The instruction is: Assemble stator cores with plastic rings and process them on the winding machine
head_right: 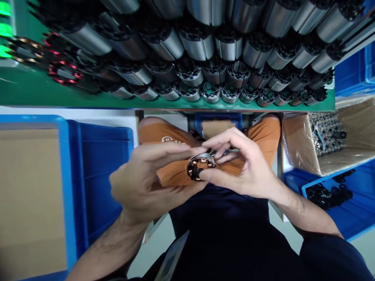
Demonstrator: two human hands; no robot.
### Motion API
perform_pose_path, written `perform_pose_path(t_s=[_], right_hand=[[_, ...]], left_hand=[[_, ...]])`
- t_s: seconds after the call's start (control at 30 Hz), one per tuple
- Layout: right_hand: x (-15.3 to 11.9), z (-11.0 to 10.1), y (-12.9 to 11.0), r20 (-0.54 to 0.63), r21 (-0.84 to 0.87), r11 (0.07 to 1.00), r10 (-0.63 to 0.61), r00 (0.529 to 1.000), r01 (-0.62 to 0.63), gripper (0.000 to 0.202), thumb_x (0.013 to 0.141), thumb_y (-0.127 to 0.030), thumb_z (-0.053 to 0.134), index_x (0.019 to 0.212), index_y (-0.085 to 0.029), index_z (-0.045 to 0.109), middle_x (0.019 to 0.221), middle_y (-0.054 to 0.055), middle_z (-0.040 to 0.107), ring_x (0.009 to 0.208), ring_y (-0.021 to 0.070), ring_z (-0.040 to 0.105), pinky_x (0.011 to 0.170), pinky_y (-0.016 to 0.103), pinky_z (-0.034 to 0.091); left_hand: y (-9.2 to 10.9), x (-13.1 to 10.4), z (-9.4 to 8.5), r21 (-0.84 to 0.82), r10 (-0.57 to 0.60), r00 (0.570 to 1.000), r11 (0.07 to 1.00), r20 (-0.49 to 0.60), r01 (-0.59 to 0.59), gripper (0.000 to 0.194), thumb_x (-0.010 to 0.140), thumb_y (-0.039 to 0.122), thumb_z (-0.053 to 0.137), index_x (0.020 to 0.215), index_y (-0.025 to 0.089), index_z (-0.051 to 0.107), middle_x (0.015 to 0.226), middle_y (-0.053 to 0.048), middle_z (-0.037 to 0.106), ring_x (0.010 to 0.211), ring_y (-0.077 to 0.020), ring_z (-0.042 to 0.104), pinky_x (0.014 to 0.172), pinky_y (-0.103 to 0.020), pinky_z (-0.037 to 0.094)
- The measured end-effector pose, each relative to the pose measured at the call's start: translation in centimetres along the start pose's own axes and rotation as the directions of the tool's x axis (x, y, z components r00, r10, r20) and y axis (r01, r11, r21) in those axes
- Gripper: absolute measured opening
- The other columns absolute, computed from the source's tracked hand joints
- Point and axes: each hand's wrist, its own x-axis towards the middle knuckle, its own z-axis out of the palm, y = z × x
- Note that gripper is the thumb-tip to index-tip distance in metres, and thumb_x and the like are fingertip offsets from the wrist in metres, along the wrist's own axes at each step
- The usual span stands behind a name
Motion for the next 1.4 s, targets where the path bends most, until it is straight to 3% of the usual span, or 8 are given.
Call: perform_pose_path(t_s=[0.17, 0.33, 0.47, 0.57, 0.8, 0.9, 1.03, 1.4], right_hand=[[0.2, -0.7, 0.2, -0.077, -0.128, 0.973, -0.204, 0.976, 0.193, 0.008, 0.102, -0.029, 0.099, 0.1, -0.029, 0.091, 0.091, 0.0, 0.076, 0.085, 0.017, 0.069, 0.081, 0.032, 0.062], [-0.8, -0.3, 1.3, -0.383, -0.14, 0.963, -0.267, 0.884, 0.23, 0.008, 0.112, -0.038, 0.088, 0.108, -0.032, 0.09, 0.094, 0.001, 0.074, 0.089, 0.0189, 0.067, 0.097, 0.039, 0.063], [-1.4, 1.2, 1.4, -0.204, -0.287, 0.896, -0.404, 0.892, 0.34, 0.029, 0.097, -0.031, 0.102, 0.124, -0.032, 0.09, 0.103, 0.002, 0.081, 0.094, 0.0209, 0.073, 0.093, 0.04, 0.065], [-1.3, 1.5, 1.2, -0.161, -0.318, 0.87, -0.441, 0.883, 0.376, 0.017, 0.098, -0.023, 0.099, 0.111, -0.03, 0.09, 0.098, 0.001, 0.081, 0.088, 0.0196, 0.074, 0.092, 0.04, 0.066], [-0.9, 1.2, 0.3, -0.192, -0.275, 0.922, -0.331, 0.924, 0.273, 0.005, 0.106, -0.026, 0.092, 0.108, -0.03, 0.089, 0.097, 0.002, 0.081, 0.093, 0.0207, 0.075, 0.095, 0.041, 0.066], [-1.2, 2.7, 0.4, -0.308, -0.054, 0.992, -0.125, 0.943, 0.114, 0.003, 0.106, -0.034, 0.094, 0.105, -0.031, 0.093, 0.097, 0.001, 0.083, 0.09, 0.0179, 0.076, 0.087, 0.035, 0.068], [-1.7, 4.6, 1.2, -0.24, 0.292, 0.956, 0.113, 0.964, -0.04, 0.017, 0.103, -0.038, 0.099, 0.119, -0.044, 0.096, 0.113, -0.002, 0.091, 0.105, 0.016, 0.085, 0.096, 0.031, 0.072], [-1.3, 3.1, 1.9, -0.209, 0.21, 0.978, 0.047, 0.977, -0.003, 0.005, 0.103, -0.032, 0.096, 0.105, -0.03, 0.093, 0.097, 0.0, 0.082, 0.086, 0.0138, 0.078, 0.079, 0.026, 0.068]], left_hand=[[-0.3, -0.1, 0.2, 0.145, 0.141, 0.99, 0.98, -0.013, -0.137, 0.035, 0.104, 0.032, 0.094, 0.136, 0.026, 0.083, 0.121, 0.002, 0.093, 0.098, -0.0201, 0.093, 0.105, -0.037, 0.08], [0.3, 0.3, 0.3, 0.108, -0.039, 0.989, 0.993, -0.143, 0.055, 0.028, 0.094, 0.035, 0.103, 0.115, 0.028, 0.085, 0.1, 0.003, 0.09, 0.088, -0.0197, 0.089, 0.085, -0.041, 0.078], [0.7, 0.4, 0.3, 0.102, -0.146, 0.981, 0.982, -0.13, 0.16, 0.029, 0.097, 0.04, 0.101, 0.117, 0.027, 0.086, 0.099, -0.002, 0.09, 0.091, -0.0246, 0.089, 0.072, -0.044, 0.07], [0.9, 0.5, 0.2, 0.128, -0.132, 0.982, 0.98, -0.134, 0.149, 0.028, 0.099, 0.045, 0.099, 0.118, 0.031, 0.084, 0.1, 0.001, 0.089, 0.086, -0.0224, 0.086, 0.072, -0.045, 0.068], [-0.2, 1.0, 1.3, 0.075, 0.057, 0.995, 0.996, -0.087, -0.05, 0.039, 0.109, 0.049, 0.088, 0.132, 0.024, 0.069, 0.112, -0.008, 0.079, 0.104, -0.0233, 0.078, 0.084, -0.039, 0.071], [-0.9, 1.0, 2.0, 0.08, 0.118, 0.982, 0.991, -0.145, -0.107, 0.047, 0.107, 0.059, 0.085, 0.127, 0.021, 0.065, 0.109, -0.01, 0.074, 0.105, -0.0259, 0.075, 0.086, -0.041, 0.069], [-1.4, 0.7, 2.2, 0.269, 0.224, 0.965, 0.946, -0.134, -0.182, 0.043, 0.108, 0.056, 0.086, 0.126, 0.021, 0.067, 0.107, -0.009, 0.075, 0.102, -0.0252, 0.075, 0.087, -0.038, 0.067], [-0.7, -0.2, 2.5, 0.304, 0.204, 0.976, 0.937, -0.077, -0.172, 0.019, 0.106, 0.028, 0.08, 0.124, 0.025, 0.075, 0.115, -0.009, 0.073, 0.095, -0.0225, 0.07, 0.083, -0.035, 0.058]])
